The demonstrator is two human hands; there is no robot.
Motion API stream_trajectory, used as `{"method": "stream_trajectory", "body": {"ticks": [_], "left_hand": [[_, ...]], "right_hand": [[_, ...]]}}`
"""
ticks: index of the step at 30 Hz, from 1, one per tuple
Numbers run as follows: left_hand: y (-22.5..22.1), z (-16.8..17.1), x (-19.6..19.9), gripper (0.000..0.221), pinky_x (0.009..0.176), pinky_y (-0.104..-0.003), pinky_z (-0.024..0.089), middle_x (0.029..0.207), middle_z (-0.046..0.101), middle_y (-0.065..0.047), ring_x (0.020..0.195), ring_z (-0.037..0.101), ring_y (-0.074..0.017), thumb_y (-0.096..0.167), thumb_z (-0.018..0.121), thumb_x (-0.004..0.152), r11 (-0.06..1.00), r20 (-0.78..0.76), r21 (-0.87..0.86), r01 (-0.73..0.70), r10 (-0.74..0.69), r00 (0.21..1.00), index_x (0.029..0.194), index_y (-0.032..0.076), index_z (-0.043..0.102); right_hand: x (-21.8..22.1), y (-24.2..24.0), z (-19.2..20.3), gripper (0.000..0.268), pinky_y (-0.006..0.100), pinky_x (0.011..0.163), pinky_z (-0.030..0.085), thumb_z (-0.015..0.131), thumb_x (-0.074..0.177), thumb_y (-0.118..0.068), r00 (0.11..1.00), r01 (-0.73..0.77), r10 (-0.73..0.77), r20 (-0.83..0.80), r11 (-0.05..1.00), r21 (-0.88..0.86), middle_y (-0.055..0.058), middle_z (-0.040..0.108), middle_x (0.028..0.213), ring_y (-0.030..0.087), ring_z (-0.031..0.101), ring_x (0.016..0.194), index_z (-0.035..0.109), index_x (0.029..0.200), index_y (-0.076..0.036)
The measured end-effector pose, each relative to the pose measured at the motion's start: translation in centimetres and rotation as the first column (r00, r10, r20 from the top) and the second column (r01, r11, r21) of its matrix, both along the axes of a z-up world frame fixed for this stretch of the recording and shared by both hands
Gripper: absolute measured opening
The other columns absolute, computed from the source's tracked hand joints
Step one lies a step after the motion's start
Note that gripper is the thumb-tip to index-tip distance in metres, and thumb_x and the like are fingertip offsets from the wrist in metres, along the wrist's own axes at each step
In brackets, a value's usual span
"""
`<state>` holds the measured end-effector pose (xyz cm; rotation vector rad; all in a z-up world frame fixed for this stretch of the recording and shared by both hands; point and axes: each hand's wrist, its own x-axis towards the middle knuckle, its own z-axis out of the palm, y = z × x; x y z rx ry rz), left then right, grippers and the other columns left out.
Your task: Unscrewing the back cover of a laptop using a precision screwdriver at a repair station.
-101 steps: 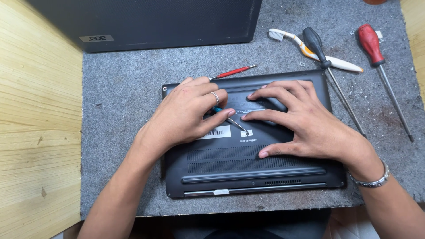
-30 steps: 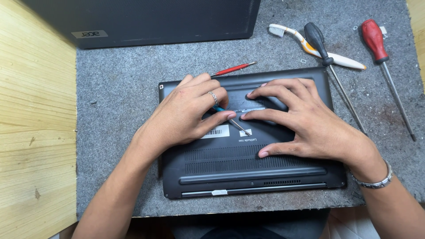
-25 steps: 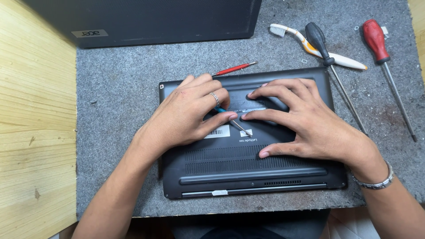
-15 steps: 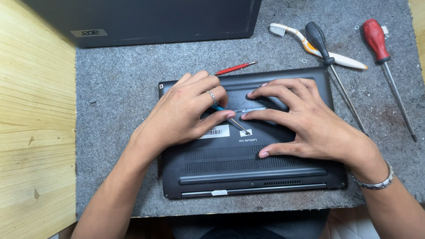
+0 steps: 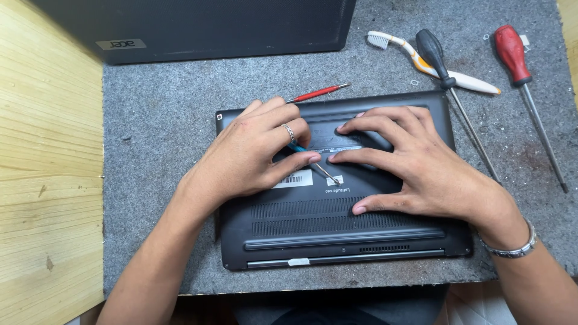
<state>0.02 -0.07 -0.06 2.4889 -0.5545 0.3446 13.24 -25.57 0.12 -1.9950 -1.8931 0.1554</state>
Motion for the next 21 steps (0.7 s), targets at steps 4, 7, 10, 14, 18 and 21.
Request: {"method": "stream_trajectory", "body": {"ticks": [4, 7, 10, 14, 18, 21], "left_hand": [[0.3, 0.4, -0.2, 0.022, 0.077, -0.039, 0.042, 0.094, 0.057, -0.004, 0.088, 0.053, -0.026, 0.027, 0.068, 0.104, 1.0, 0.002, 0.018, -0.022, 0.022, 1.0, 0.097, 0.008, 0.058], [0.3, 0.2, -0.1, 0.022, 0.077, -0.039, 0.043, 0.093, 0.057, -0.004, 0.089, 0.054, -0.026, 0.028, 0.068, 0.103, 1.0, -0.01, 0.014, -0.027, 0.027, 1.0, 0.098, 0.008, 0.059], [0.1, 0.0, 0.0, 0.023, 0.076, -0.04, 0.043, 0.093, 0.057, -0.004, 0.09, 0.055, -0.027, 0.029, 0.069, 0.103, 0.999, 0.021, 0.041, -0.029, 0.029, 0.999, 0.097, 0.008, 0.058], [0.3, 0.5, -0.2, 0.023, 0.075, -0.039, 0.041, 0.095, 0.058, -0.005, 0.087, 0.052, -0.0264, 0.027, 0.071, 0.103, 0.999, 0.05, 0.039, -0.039, 0.037, 0.998, 0.098, 0.008, 0.06], [0.3, 1.1, -0.2, 0.023, 0.078, -0.039, 0.044, 0.095, 0.057, -0.006, 0.087, 0.05, -0.0272, 0.026, 0.071, 0.102, 1.0, 0.067, -0.016, 0.004, -0.003, 0.998, 0.098, 0.006, 0.061], [0.2, 1.4, -0.3, 0.023, 0.078, -0.04, 0.043, 0.094, 0.057, -0.006, 0.087, 0.05, -0.0277, 0.026, 0.071, 0.103, 1.0, 0.062, -0.009, 0.022, -0.021, 0.998, 0.098, 0.006, 0.06]], "right_hand": [[0.0, 0.0, 0.0, 0.067, 0.051, 0.11, 0.031, 0.066, 0.083, -0.065, 1.0, -0.001, 0.001, 0.006, 1.0, 0.0, 0.004, 0.049, 0.15, 0.031, 0.043, 0.138, 0.06, 0.139, -0.029], [0.0, 0.0, 0.0, 0.067, 0.051, 0.11, 0.031, 0.068, 0.082, -0.065, 1.0, -0.001, 0.001, 0.0, 1.0, 0.002, 0.004, 0.049, 0.149, 0.03, 0.043, 0.138, 0.061, 0.139, -0.029], [0.0, 0.0, 0.0, 0.068, 0.051, 0.111, 0.03, 0.068, 0.082, -0.065, 1.0, 0.001, -0.001, -0.001, 1.0, 0.003, 0.004, 0.049, 0.149, 0.03, 0.044, 0.138, 0.06, 0.139, -0.029], [0.0, 0.0, 0.0, 0.067, 0.051, 0.11, 0.032, 0.067, 0.083, -0.065, 1.0, -0.004, 0.004, 0.011, 1.0, 0.011, 0.004, 0.049, 0.149, 0.031, 0.044, 0.138, 0.06, 0.139, -0.029], [0.0, 0.0, 0.1, 0.067, 0.051, 0.11, 0.031, 0.067, 0.082, -0.065, 1.0, 0.002, -0.002, 0.006, 1.0, 0.009, 0.004, 0.05, 0.149, 0.031, 0.044, 0.138, 0.061, 0.137, -0.029], [0.0, 0.0, 0.0, 0.065, 0.052, 0.11, 0.031, 0.067, 0.084, -0.065, 1.0, -0.005, 0.005, 0.011, 1.0, 0.013, 0.004, 0.049, 0.149, 0.031, 0.044, 0.138, 0.061, 0.137, -0.028]]}}
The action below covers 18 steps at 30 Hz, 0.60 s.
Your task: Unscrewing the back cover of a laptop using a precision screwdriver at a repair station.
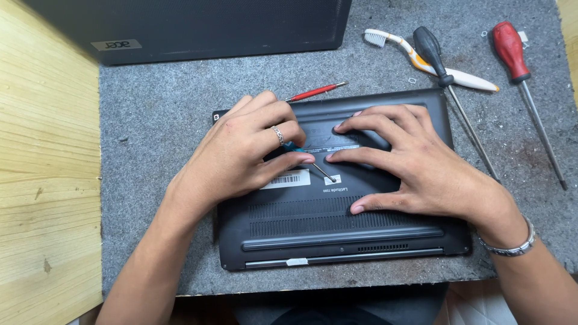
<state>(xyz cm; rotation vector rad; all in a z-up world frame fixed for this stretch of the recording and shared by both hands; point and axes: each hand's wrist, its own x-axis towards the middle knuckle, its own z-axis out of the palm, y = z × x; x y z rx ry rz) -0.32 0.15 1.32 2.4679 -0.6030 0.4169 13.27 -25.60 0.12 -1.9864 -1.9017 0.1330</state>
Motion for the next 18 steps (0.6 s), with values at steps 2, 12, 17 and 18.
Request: {"method": "stream_trajectory", "body": {"ticks": [2, 12, 17, 18], "left_hand": [[0.0, -0.1, 0.0, 0.023, 0.076, -0.04, 0.042, 0.095, 0.057, -0.006, 0.088, 0.051, -0.0276, 0.027, 0.071, 0.103, 1.0, 0.005, 0.024, -0.012, 0.012, 1.0, 0.098, 0.007, 0.06], [-0.7, 1.7, -0.7, 0.027, 0.07, -0.043, 0.045, 0.1, 0.058, -0.011, 0.088, 0.051, -0.0306, 0.027, 0.067, 0.106, 0.984, 0.146, 0.174, -0.032, 0.006, 0.989, 0.095, 0.003, 0.066], [-3.6, 4.3, -1.1, 0.019, 0.07, -0.041, 0.047, 0.097, 0.056, -0.008, 0.09, 0.052, -0.0287, 0.011, 0.066, 0.101, 0.889, 0.209, 0.441, -0.122, 0.031, 0.977, 0.083, 0.009, 0.067], [-4.2, 5.1, -1.1, 0.017, 0.074, -0.038, 0.05, 0.1, 0.058, -0.006, 0.094, 0.055, -0.0273, 0.013, 0.067, 0.097, 0.818, 0.206, 0.552, -0.16, 0.052, 0.977, 0.08, 0.011, 0.067]], "right_hand": [[0.0, 0.0, 0.0, 0.065, 0.052, 0.11, 0.032, 0.067, 0.084, -0.065, 1.0, 0.001, -0.001, 0.0, 1.0, -0.001, 0.004, 0.049, 0.149, 0.031, 0.044, 0.138, 0.061, 0.137, -0.028], [0.0, 0.0, 0.1, 0.065, 0.052, 0.11, 0.031, 0.066, 0.083, -0.065, 1.0, -0.001, 0.001, -0.002, 1.0, 0.002, 0.004, 0.05, 0.149, 0.031, 0.044, 0.138, 0.061, 0.137, -0.028], [0.0, 0.2, 0.4, 0.041, 0.047, 0.108, 0.03, 0.066, 0.092, -0.043, 0.989, 0.011, 0.0, -0.146, 0.997, 0.079, 0.001, 0.06, 0.136, 0.027, 0.051, 0.129, 0.067, 0.127, -0.023], [0.0, 0.4, 0.6, 0.028, 0.043, 0.108, 0.029, 0.064, 0.097, -0.029, 0.965, 0.026, 0.004, -0.262, 0.994, 0.108, -0.002, 0.067, 0.126, 0.022, 0.056, 0.121, 0.071, 0.123, -0.018]]}}
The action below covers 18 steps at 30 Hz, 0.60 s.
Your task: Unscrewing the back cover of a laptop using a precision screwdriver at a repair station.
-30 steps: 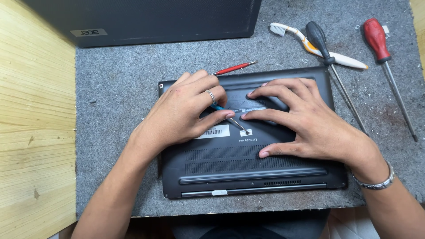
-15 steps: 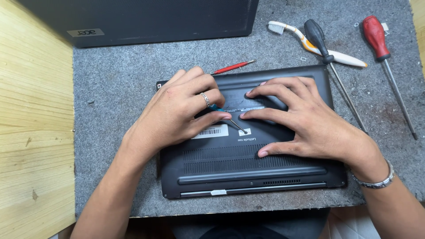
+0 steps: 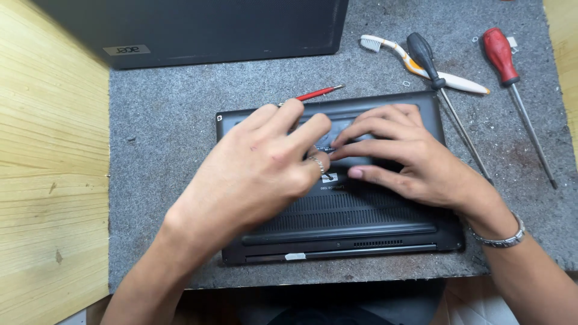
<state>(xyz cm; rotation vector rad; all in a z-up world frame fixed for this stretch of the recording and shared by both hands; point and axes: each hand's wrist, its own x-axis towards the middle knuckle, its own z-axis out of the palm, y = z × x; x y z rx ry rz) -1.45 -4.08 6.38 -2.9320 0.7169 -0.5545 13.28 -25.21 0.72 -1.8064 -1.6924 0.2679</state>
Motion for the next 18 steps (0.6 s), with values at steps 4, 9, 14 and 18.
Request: {"method": "stream_trajectory", "body": {"ticks": [4, 9, 14, 18], "left_hand": [[-3.0, 1.2, 0.4, 0.016, 0.079, -0.036, 0.048, 0.11, 0.057, -0.005, 0.094, 0.057, -0.0252, 0.023, 0.064, 0.093, 0.989, 0.05, 0.105, -0.106, 0.101, 0.994, 0.085, 0.014, 0.073], [-3.9, 2.2, 0.1, 0.009, 0.067, -0.04, 0.053, 0.111, 0.05, -0.011, 0.083, 0.051, -0.0256, 0.001, 0.064, 0.092, 0.98, -0.109, -0.157, -0.118, 0.102, 0.989, 0.092, 0.007, 0.057], [-2.0, 3.1, 0.2, 0.024, 0.074, -0.04, 0.05, 0.114, 0.049, -0.015, 0.097, 0.054, -0.031, -0.007, 0.055, 0.092, 0.91, -0.225, -0.41, 0.057, -0.162, 0.961, 0.112, 0.006, 0.051], [0.0, 2.1, 0.6, 0.027, 0.105, -0.045, 0.05, 0.13, 0.06, -0.021, 0.121, 0.061, -0.0382, 0.007, 0.051, 0.107, 0.722, -0.255, -0.688, 0.073, -0.335, 0.907, 0.133, -0.002, 0.047]], "right_hand": [[0.4, 1.2, -1.3, 0.025, 0.046, 0.098, 0.044, 0.07, 0.094, -0.02, 0.988, -0.091, 0.1, -0.114, 0.992, 0.086, 0.011, 0.069, 0.116, 0.032, 0.061, 0.115, 0.069, 0.113, -0.005], [0.9, 1.7, -2.8, 0.023, 0.039, 0.082, 0.047, 0.057, 0.098, -0.023, 0.943, -0.179, 0.192, -0.272, 0.981, 0.072, 0.007, 0.065, 0.082, 0.025, 0.058, 0.084, 0.059, 0.083, -0.007], [1.1, 1.1, -3.7, 0.01, 0.038, 0.069, 0.047, 0.051, 0.092, -0.009, 0.945, -0.178, 0.187, -0.267, 0.982, 0.059, 0.007, 0.063, 0.08, 0.023, 0.056, 0.076, 0.057, 0.084, -0.009], [1.1, 1.1, -4.1, 0.022, 0.049, 0.089, 0.047, 0.057, 0.102, -0.021, 0.968, -0.213, 0.229, -0.099, 0.965, 0.152, 0.014, 0.065, 0.103, 0.035, 0.059, 0.091, 0.062, 0.114, -0.003]]}}
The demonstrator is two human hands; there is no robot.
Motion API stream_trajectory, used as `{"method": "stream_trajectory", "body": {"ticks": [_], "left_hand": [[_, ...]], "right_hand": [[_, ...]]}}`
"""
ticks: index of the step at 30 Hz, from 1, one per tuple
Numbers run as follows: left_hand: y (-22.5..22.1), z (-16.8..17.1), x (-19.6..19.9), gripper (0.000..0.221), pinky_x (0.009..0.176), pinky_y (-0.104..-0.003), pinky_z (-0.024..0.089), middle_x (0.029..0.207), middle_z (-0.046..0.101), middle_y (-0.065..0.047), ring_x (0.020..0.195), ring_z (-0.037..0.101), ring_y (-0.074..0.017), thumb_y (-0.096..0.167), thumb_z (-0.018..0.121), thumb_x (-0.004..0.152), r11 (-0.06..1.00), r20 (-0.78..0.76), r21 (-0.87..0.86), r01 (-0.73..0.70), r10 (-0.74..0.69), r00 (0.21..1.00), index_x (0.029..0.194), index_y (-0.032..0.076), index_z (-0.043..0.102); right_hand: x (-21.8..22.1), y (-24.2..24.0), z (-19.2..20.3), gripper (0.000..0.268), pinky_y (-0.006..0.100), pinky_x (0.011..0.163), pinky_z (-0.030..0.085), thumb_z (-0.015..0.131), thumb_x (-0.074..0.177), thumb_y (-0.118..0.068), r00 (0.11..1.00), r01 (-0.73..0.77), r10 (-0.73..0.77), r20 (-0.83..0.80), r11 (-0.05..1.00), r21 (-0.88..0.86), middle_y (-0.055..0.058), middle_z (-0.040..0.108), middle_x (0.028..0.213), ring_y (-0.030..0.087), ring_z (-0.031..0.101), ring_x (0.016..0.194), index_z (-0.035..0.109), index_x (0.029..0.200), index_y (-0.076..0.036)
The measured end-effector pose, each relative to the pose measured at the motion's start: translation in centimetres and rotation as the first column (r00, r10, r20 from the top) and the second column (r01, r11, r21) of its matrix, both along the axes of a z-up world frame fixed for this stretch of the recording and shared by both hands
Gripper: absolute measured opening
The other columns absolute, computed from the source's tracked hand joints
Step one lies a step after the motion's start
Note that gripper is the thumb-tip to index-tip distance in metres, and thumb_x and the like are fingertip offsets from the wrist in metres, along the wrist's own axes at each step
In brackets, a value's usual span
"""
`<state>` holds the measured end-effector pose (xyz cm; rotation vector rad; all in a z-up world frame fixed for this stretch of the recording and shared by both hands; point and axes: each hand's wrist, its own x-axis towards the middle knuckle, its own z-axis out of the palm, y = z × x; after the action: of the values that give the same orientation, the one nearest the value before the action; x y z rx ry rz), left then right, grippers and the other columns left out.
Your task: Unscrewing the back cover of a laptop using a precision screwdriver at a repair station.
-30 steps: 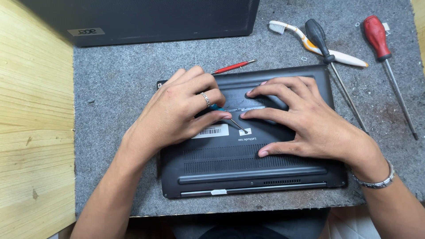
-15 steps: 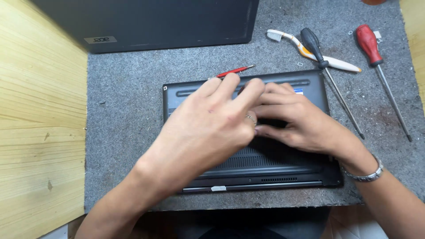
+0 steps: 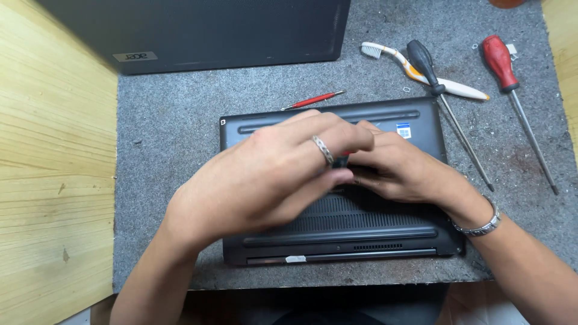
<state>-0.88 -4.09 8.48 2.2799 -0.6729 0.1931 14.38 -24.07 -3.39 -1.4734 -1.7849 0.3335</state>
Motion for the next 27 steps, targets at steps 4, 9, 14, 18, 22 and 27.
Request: {"method": "stream_trajectory", "body": {"ticks": [4, 9, 14, 18, 22, 27], "left_hand": [[0.8, -1.3, 0.0, 0.023, 0.099, -0.039, 0.052, 0.124, 0.067, -0.017, 0.115, 0.069, -0.034, 0.006, 0.053, 0.107, 0.995, -0.011, -0.083, -0.063, 0.062, 0.998, 0.129, 0.0, 0.049], [1.3, -4.5, -3.8, 0.025, 0.063, -0.022, 0.056, 0.099, 0.061, -0.011, 0.07, 0.063, -0.0153, 0.012, 0.054, 0.108, 0.688, -0.2, -0.597, -0.414, 0.372, 0.906, 0.13, 0.002, 0.048], [2.8, -8.5, -6.3, 0.024, 0.057, -0.029, 0.062, 0.093, 0.062, -0.017, 0.065, 0.064, -0.0219, 0.015, 0.059, 0.105, 0.374, -0.388, -0.709, -0.598, 0.503, 0.773, 0.124, 0.004, 0.05], [3.6, -8.6, -6.2, 0.021, 0.073, -0.03, 0.065, 0.095, 0.067, -0.019, 0.076, 0.072, -0.0261, 0.007, 0.068, 0.099, 0.201, -0.408, -0.799, -0.566, 0.51, 0.758, 0.106, 0.007, 0.048], [3.0, -7.3, -4.8, 0.024, 0.083, -0.032, 0.065, 0.103, 0.065, -0.02, 0.084, 0.072, -0.0263, -0.001, 0.072, 0.093, 0.307, -0.34, -0.811, -0.498, 0.446, 0.828, 0.097, 0.008, 0.05], [-0.4, -4.3, 1.5, 0.022, 0.107, -0.038, 0.058, 0.105, 0.066, -0.016, 0.105, 0.066, -0.0212, 0.002, 0.072, 0.092, 0.672, -0.149, -0.674, -0.306, 0.282, 0.948, 0.1, 0.006, 0.052]], "right_hand": [[-0.9, 1.1, 3.3, 0.021, 0.046, 0.102, 0.046, 0.053, 0.103, -0.02, 0.994, -0.051, 0.048, -0.097, 0.998, -0.03, 0.006, 0.062, 0.09, 0.029, 0.057, 0.101, 0.067, 0.103, -0.005], [-1.3, 0.9, 3.7, 0.057, 0.042, 0.097, 0.045, 0.068, 0.094, -0.043, 0.987, -0.005, 0.029, 0.161, 0.989, -0.148, 0.008, 0.061, 0.122, 0.027, 0.051, 0.108, 0.059, 0.141, -0.013], [-1.5, 0.8, 3.5, 0.065, 0.047, 0.099, 0.041, 0.07, 0.085, -0.057, 0.969, 0.011, 0.046, 0.243, 0.974, -0.225, 0.004, 0.057, 0.131, 0.028, 0.048, 0.114, 0.062, 0.139, -0.022], [-1.5, 0.8, 3.7, 0.054, 0.046, 0.102, 0.04, 0.072, 0.087, -0.048, 0.976, -0.005, 0.041, 0.212, 0.986, -0.169, 0.004, 0.06, 0.128, 0.028, 0.05, 0.113, 0.066, 0.133, -0.019], [-1.9, 0.8, 5.2, 0.036, 0.043, 0.097, 0.048, 0.068, 0.095, -0.03, 0.985, -0.02, 0.027, 0.17, 0.999, -0.045, 0.01, 0.066, 0.122, 0.028, 0.06, 0.111, 0.066, 0.123, -0.007], [-2.7, 0.0, 5.2, 0.033, 0.046, 0.097, 0.047, 0.059, 0.103, -0.033, 0.964, -0.019, 0.015, 0.264, 1.0, 0.013, 0.014, 0.06, 0.115, 0.034, 0.059, 0.107, 0.063, 0.116, -0.003]]}}
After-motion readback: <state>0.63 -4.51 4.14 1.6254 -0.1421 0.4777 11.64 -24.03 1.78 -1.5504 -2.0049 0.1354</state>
